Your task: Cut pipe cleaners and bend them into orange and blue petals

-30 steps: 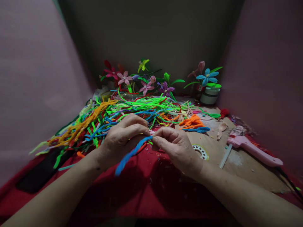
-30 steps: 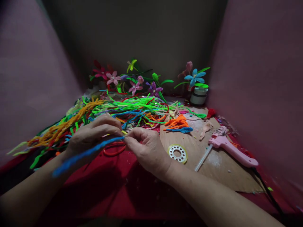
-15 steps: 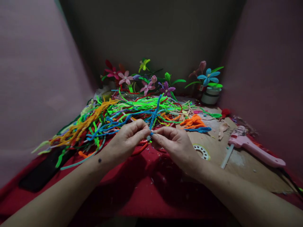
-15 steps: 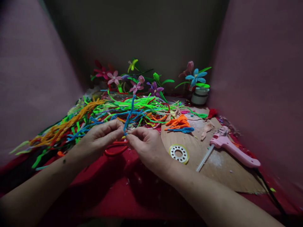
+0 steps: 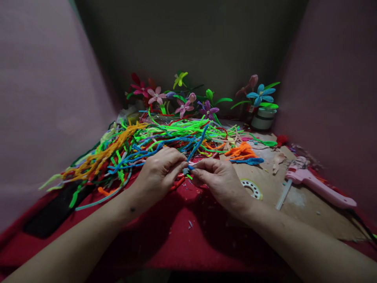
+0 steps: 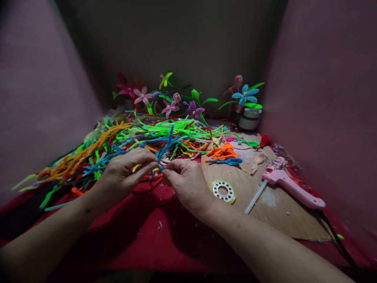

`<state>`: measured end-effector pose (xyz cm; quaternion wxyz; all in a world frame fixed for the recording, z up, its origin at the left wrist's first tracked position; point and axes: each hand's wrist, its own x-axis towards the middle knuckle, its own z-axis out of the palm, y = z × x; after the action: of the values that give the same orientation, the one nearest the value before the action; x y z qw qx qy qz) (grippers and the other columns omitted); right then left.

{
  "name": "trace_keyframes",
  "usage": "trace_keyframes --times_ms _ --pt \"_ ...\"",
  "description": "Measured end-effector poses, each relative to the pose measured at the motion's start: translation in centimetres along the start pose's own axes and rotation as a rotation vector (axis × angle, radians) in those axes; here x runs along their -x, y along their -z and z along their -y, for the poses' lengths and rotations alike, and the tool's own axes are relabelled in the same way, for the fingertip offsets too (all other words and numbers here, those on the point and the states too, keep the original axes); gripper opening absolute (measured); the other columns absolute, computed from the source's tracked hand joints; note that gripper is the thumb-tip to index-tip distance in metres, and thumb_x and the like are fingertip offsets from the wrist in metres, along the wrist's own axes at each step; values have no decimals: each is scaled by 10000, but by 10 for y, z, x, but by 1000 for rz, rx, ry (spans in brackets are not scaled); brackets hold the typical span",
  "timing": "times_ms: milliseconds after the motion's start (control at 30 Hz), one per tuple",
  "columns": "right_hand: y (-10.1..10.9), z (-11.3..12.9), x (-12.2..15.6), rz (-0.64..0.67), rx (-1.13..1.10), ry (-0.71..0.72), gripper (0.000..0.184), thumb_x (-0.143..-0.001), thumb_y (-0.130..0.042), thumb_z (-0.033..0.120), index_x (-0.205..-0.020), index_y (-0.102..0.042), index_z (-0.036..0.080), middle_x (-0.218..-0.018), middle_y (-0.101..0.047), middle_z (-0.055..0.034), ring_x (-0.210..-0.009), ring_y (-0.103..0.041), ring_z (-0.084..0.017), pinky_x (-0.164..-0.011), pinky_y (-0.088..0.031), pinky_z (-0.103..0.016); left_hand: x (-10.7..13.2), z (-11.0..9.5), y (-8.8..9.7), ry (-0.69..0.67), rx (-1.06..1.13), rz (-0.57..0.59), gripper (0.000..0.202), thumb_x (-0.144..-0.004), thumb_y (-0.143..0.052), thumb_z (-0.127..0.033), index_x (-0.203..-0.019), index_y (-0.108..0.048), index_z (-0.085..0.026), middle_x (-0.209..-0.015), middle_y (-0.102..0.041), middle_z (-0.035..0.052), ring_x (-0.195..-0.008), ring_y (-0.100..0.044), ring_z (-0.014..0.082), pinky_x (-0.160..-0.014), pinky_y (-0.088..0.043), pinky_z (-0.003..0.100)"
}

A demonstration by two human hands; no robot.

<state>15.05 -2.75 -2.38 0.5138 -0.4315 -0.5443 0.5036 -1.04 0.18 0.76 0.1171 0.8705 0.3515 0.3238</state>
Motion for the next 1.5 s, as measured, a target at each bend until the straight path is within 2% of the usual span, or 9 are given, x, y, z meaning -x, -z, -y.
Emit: trace_keyframes --times_ms 167,300,433,567,767,1067,1300,1400,1500 --pt "1 1 1 43 -138 -66 104 -713 -645 232 -662 -647 142 -574 -600 5 -540 -507 -86 -553 -395 -232 -5 -6 12 236 197 227 218 -848 -462 -306 -687 -506 -165 -638 -462 -28 -597 -429 106 -549 -368 218" --pt "7 -4 -4 236 -461 -273 159 -677 -695 278 -682 -626 135 -590 -638 -13 -500 -545 -89 -496 -400 -213 -5 -2 17 331 319 210 232 -844 -463 -359 -705 -476 -174 -649 -433 -35 -592 -408 103 -533 -358 211" --pt "10 -7 -9 250 -600 -373 135 -638 -711 211 -674 -609 131 -561 -631 -6 -474 -550 -80 -466 -380 -189 -3 0 17 324 328 173 232 -841 -474 -369 -710 -481 -177 -659 -438 -33 -598 -399 101 -536 -349 212" --pt "7 -2 -6 152 -371 -278 134 -655 -690 232 -638 -590 146 -551 -622 -7 -469 -534 -94 -477 -380 -218 -3 1 17 376 282 170 249 -822 -485 -381 -687 -482 -171 -631 -424 -35 -570 -381 97 -506 -325 214" --pt "1 4 8 -87 305 233 102 -741 -587 201 -650 -618 168 -603 -575 -3 -577 -492 -113 -572 -369 -257 -6 4 15 417 203 236 264 -795 -460 -390 -663 -492 -163 -605 -430 -26 -543 -383 104 -487 -323 226" --pt "1 6 -1 182 -71 -163 242 -712 -589 286 -518 -513 162 -476 -528 14 -439 -437 -83 -474 -336 -236 -7 -3 13 284 87 300 248 -825 -402 -349 -669 -467 -167 -634 -422 -26 -582 -384 106 -537 -323 232" --pt "3 3 -3 157 326 -245 276 -700 -583 223 -457 -463 172 -378 -439 44 -352 -361 -65 -372 -241 -211 -4 -4 9 215 -126 383 210 -825 -393 -285 -660 -458 -172 -630 -428 -20 -575 -368 111 -538 -284 242" --pt "5 4 -1 109 398 -81 310 -783 -553 295 -506 -515 162 -443 -493 20 -411 -423 -85 -414 -306 -222 -6 0 11 230 -93 377 224 -834 -383 -298 -660 -451 -174 -628 -430 -22 -574 -373 110 -537 -292 239" --pt "7 5 1 -127 545 477 221 -854 -497 250 -721 -641 148 -659 -611 -32 -627 -538 -127 -593 -420 -252 -6 1 13 226 -66 381 239 -838 -390 -322 -662 -456 -174 -628 -434 -23 -584 -386 112 -549 -310 237"
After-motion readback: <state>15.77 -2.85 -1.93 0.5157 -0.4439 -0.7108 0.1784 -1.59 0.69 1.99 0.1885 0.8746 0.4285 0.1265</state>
